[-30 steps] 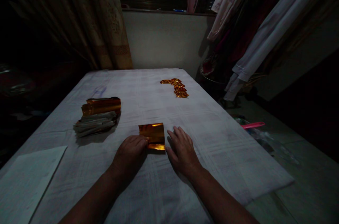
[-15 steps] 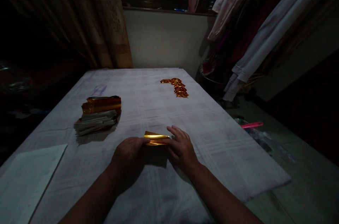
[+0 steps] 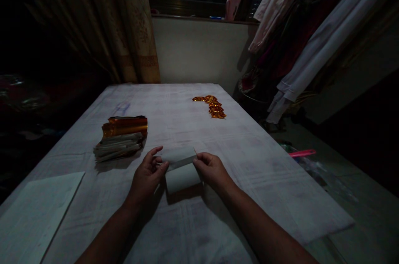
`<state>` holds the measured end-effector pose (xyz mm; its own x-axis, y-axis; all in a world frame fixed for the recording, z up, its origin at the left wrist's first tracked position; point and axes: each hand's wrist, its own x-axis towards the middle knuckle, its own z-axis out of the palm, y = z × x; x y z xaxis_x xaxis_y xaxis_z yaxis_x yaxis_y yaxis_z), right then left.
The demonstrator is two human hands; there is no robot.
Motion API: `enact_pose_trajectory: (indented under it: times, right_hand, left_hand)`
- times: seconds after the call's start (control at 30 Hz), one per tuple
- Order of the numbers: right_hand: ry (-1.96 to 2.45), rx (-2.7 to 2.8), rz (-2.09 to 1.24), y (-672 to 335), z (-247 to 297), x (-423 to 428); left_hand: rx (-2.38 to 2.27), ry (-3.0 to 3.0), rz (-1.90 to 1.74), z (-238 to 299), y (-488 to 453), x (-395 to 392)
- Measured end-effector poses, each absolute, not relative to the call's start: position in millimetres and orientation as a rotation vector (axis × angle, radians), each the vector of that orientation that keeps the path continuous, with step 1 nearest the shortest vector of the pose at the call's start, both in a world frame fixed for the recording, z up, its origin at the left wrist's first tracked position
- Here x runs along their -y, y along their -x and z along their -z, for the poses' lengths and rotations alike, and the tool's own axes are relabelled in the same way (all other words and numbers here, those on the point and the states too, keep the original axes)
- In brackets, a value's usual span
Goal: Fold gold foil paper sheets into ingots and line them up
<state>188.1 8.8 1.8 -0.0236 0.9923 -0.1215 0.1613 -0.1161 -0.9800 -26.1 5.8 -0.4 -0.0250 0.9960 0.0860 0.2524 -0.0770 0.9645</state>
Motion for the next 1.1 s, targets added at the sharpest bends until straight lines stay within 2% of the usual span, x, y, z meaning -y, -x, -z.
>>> enact_pose_trajectory:
  times: [0.27,0.43,0.6,0.77,1.1]
  right_hand:
    - [1.879,1.774,-0.651,-184,-5,-6]
    - [1.952,1.837,-0.512,-180,-7,-7]
    - [1.821,1.795,-0.682,-191,-5,-3]
    - [1.289,2.048,-0.897,-220,-4,9]
    - [1.310,2.340,-0.311,-222,2,5]
  left_hand:
    - [-1.627,-2.116,-1.124,9,24,-1]
    - [-1.373,-2.465,-0.828,3,19,11]
    - [-1.278,-2.572,-0.630,4,19,15]
    - [-1.291,-2.566,-0.613,2,18,14]
    - [-1.282,-2.604,-0.540,-1,19,17]
